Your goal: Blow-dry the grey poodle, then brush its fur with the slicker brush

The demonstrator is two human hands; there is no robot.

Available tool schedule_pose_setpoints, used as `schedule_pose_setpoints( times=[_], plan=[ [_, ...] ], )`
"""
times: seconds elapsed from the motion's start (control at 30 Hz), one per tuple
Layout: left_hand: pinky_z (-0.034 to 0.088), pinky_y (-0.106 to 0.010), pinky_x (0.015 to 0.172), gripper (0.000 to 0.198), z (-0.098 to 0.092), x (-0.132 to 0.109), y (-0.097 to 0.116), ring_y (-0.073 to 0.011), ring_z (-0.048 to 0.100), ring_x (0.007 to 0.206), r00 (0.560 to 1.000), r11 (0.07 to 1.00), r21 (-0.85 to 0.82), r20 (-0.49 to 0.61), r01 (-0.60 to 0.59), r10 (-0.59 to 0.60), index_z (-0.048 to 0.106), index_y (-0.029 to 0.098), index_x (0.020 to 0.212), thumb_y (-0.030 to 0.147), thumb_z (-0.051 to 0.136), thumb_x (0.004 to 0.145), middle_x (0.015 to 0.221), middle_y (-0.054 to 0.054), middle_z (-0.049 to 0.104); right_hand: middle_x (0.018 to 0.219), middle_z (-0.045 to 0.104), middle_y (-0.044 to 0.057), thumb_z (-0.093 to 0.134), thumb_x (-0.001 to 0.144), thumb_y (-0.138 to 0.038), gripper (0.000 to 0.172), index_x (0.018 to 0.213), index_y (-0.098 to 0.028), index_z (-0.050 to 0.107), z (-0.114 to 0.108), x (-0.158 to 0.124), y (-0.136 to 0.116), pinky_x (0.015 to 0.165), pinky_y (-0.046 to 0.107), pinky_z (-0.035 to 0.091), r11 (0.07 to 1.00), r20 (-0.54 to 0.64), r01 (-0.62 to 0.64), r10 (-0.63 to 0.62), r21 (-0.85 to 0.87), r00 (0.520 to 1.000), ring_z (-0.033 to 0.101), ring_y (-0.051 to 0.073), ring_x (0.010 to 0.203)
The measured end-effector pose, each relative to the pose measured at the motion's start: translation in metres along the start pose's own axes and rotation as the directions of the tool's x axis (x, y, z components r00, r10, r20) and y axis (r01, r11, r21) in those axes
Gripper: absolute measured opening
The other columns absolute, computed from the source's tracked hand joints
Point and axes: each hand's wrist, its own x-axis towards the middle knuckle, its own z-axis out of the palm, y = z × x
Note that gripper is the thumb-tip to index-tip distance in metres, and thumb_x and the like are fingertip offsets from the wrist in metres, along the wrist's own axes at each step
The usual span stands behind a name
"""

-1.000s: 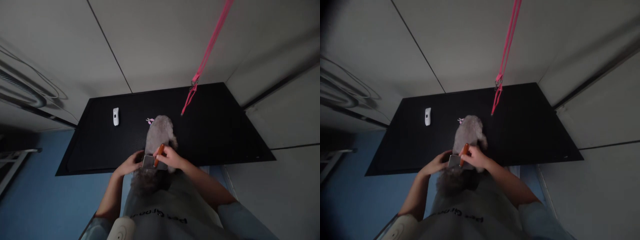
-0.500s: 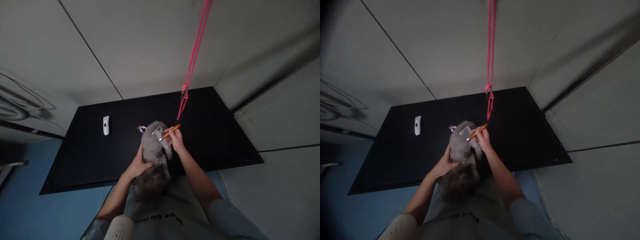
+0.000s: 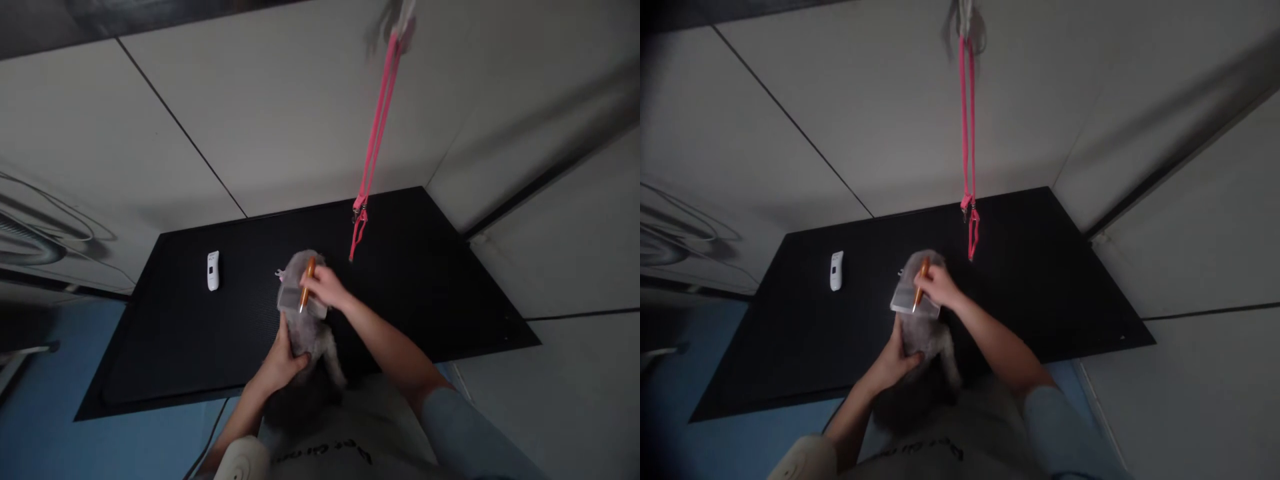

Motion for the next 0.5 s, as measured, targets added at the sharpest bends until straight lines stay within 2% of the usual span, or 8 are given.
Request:
schedule_pose_setpoints(
  times=[0.1, 0.13, 0.2, 0.27, 0.33, 0.4, 0.43, 0.5],
  plan=[
    [0.029, -0.045, 0.114, 0.114, 0.013, -0.005, 0.000, -0.0333, 0.023, 0.144, 0.998, 0.994, 0.109, -0.061, -0.006, 0.012, -0.006, 0.015, 0.153, 0.024, 0.068, 0.067, 0.157, -0.020, 0.021, 0.067, 0.061, -0.002, 0.056, 0.079, -0.030, 0.011, 0.078, -0.018, 0.054, -0.006, 0.020, -0.010, 0.059, 0.024, 0.045, 0.994, -0.247, 0.028, -0.052, -0.103, 0.968, 0.059, 0.013, 0.062],
    [0.029, -0.045, 0.114, 0.113, 0.017, -0.007, -0.001, -0.0333, 0.023, 0.144, 0.998, 0.992, 0.125, -0.070, -0.001, 0.010, -0.005, 0.015, 0.153, 0.025, 0.067, 0.067, 0.157, -0.021, 0.021, 0.068, 0.061, -0.002, 0.056, 0.079, -0.030, 0.011, 0.081, -0.019, 0.055, -0.006, 0.023, -0.015, 0.059, 0.024, 0.044, 0.981, -0.257, 0.062, -0.109, -0.185, 0.960, 0.059, 0.013, 0.063],
    [0.031, -0.046, 0.114, 0.107, 0.024, -0.010, -0.002, -0.0341, 0.026, 0.143, 0.996, 0.990, 0.141, -0.084, 0.009, 0.003, 0.000, 0.013, 0.153, 0.027, 0.065, 0.069, 0.155, -0.022, 0.024, 0.066, 0.060, -0.002, 0.058, 0.079, -0.031, 0.012, 0.078, -0.019, 0.056, 0.001, 0.022, -0.025, 0.056, 0.023, 0.042, 0.932, -0.013, 0.155, -0.168, -0.328, 0.986, 0.056, 0.013, 0.060],
    [0.030, -0.048, 0.114, 0.102, 0.029, -0.012, -0.003, -0.0354, 0.026, 0.143, 0.994, 0.988, 0.152, -0.108, 0.013, 0.004, 0.004, 0.010, 0.152, 0.026, 0.063, 0.071, 0.154, -0.024, 0.025, 0.060, 0.059, -0.001, 0.060, 0.079, -0.030, 0.015, 0.070, -0.018, 0.055, 0.011, 0.017, -0.038, 0.053, 0.023, 0.038, 0.886, 0.247, 0.191, -0.090, -0.422, 0.965, 0.054, 0.012, 0.055],
    [0.027, -0.048, 0.115, 0.100, 0.030, -0.013, -0.003, -0.0350, 0.022, 0.144, 0.992, 0.988, 0.154, -0.127, 0.005, 0.015, 0.005, 0.010, 0.152, 0.025, 0.062, 0.072, 0.156, -0.023, 0.022, 0.060, 0.060, 0.000, 0.060, 0.078, -0.029, 0.017, 0.067, -0.018, 0.055, 0.017, 0.014, -0.053, 0.053, 0.024, 0.036, 0.808, 0.226, 0.183, -0.064, -0.560, 0.972, 0.054, 0.014, 0.056],
    [0.025, -0.044, 0.117, 0.102, 0.029, -0.013, -0.002, -0.0329, 0.019, 0.145, 0.992, 0.990, 0.143, -0.125, -0.005, 0.024, 0.002, 0.010, 0.153, 0.026, 0.063, 0.072, 0.157, -0.022, 0.018, 0.065, 0.063, 0.002, 0.056, 0.081, -0.030, 0.015, 0.072, -0.019, 0.057, 0.018, 0.013, -0.065, 0.056, 0.026, 0.036, 0.736, -0.060, 0.096, -0.183, -0.671, 0.981, 0.056, 0.015, 0.059],
    [0.025, -0.042, 0.117, 0.102, 0.026, -0.014, -0.001, -0.0319, 0.020, 0.145, 0.993, 0.991, 0.131, -0.113, -0.007, 0.022, 0.002, 0.010, 0.153, 0.028, 0.063, 0.073, 0.157, -0.022, 0.018, 0.067, 0.064, 0.002, 0.056, 0.082, -0.031, 0.014, 0.075, -0.019, 0.057, 0.018, 0.010, -0.067, 0.058, 0.026, 0.036, 0.711, -0.102, 0.101, -0.236, -0.696, 0.966, 0.057, 0.015, 0.061],
    [0.029, -0.041, 0.115, 0.099, 0.021, -0.015, 0.001, -0.0316, 0.028, 0.142, 0.997, 0.994, 0.111, -0.079, 0.007, 0.002, 0.008, 0.010, 0.152, 0.032, 0.064, 0.073, 0.154, -0.022, 0.026, 0.066, 0.065, 0.001, 0.059, 0.080, -0.031, 0.013, 0.074, -0.020, 0.058, 0.019, -0.002, -0.062, 0.056, 0.024, 0.036, 0.716, 0.056, 0.199, -0.219, -0.669, 0.974, 0.057, 0.014, 0.060]
  ],
)
